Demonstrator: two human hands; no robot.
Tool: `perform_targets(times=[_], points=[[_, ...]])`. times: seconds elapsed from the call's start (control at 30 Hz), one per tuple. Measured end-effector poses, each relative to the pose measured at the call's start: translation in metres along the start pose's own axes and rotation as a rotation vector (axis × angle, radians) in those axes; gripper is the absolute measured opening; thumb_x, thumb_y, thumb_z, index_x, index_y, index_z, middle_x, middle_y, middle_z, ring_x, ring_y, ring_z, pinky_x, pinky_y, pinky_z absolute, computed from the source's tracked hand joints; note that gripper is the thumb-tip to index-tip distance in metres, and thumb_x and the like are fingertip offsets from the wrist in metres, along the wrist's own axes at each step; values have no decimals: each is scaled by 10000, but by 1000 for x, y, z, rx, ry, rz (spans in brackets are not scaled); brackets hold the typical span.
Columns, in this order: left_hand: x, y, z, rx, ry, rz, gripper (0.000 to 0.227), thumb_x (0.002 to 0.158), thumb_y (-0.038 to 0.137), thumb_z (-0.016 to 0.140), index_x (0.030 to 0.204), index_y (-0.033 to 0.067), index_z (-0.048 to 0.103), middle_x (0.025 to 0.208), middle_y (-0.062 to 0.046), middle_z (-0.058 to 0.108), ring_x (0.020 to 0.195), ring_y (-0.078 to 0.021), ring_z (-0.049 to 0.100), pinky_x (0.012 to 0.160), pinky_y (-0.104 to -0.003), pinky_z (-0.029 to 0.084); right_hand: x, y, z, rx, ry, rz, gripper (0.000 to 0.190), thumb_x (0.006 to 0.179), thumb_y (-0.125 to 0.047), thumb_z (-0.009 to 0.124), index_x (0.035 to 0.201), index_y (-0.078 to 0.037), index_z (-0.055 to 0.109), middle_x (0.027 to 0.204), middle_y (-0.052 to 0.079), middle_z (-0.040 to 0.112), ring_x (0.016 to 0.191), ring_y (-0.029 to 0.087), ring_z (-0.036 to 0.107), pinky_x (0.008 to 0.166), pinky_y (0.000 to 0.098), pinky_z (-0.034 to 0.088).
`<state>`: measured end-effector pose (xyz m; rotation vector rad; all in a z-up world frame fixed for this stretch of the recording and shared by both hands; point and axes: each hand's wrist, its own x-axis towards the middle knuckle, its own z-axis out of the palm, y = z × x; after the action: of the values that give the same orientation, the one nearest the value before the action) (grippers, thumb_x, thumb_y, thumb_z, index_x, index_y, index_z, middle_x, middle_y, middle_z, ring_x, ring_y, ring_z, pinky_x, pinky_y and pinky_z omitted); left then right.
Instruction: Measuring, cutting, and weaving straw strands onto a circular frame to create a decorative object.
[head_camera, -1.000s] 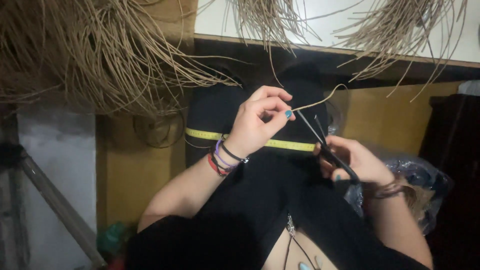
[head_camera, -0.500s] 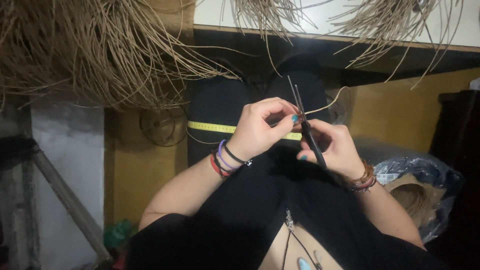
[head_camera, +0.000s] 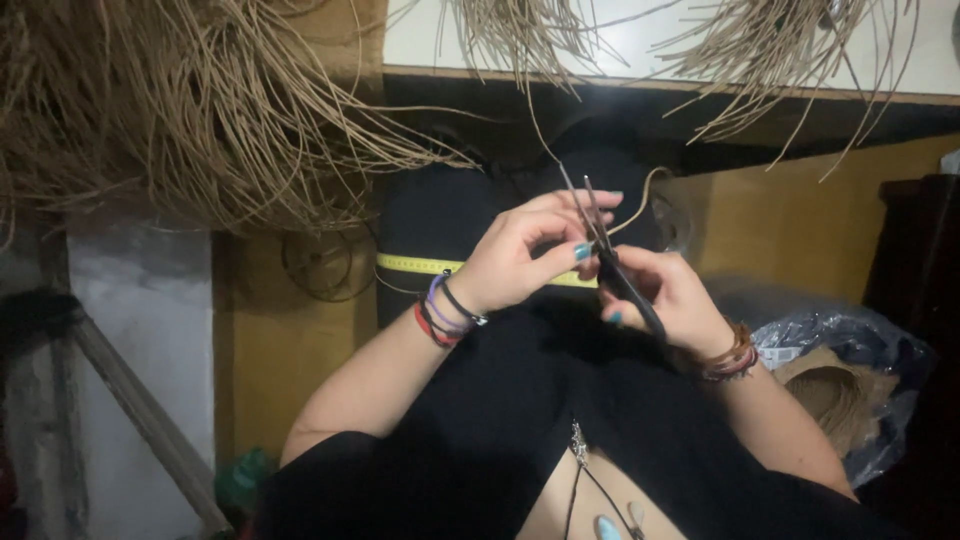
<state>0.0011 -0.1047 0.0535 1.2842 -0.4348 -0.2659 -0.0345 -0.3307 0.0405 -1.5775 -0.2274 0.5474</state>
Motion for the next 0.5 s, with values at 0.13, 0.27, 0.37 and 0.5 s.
perform_targets(times=[0.13,0.27,0.37,0.5], points=[[0,-11,-9,-189,-138,-1,233,1009,244,646,824,111,696,1387,-173,633,1235,-332,652,1030,-490,534,5,-1,-9,175,-125,11,415,760,-419,891,925,-77,723,642,0,671,585,80,582,542,228,510],[5,-21,-19,-180,-93,-34,204,978,159,662,822,35,704,1344,-252,631,1222,-383,648,1038,-475,534,11,5,-19,131,-89,51,339,731,-209,902,927,8,731,531,46,656,380,95,569,377,219,479],[8,-26,-32,-145,-49,-50,208,990,123,645,831,-3,695,1342,-278,624,1225,-397,637,1039,-473,527,28,-23,-30,-108,47,111,340,695,-205,915,926,-21,747,579,62,683,465,121,597,474,245,479],[5,-24,-45,-59,-86,-150,131,938,-13,577,828,16,642,1371,-188,626,1254,-303,662,1040,-356,541,74,-52,-79,-623,77,81,701,740,-262,810,1368,-19,616,1062,131,786,651,178,720,517,272,538]])
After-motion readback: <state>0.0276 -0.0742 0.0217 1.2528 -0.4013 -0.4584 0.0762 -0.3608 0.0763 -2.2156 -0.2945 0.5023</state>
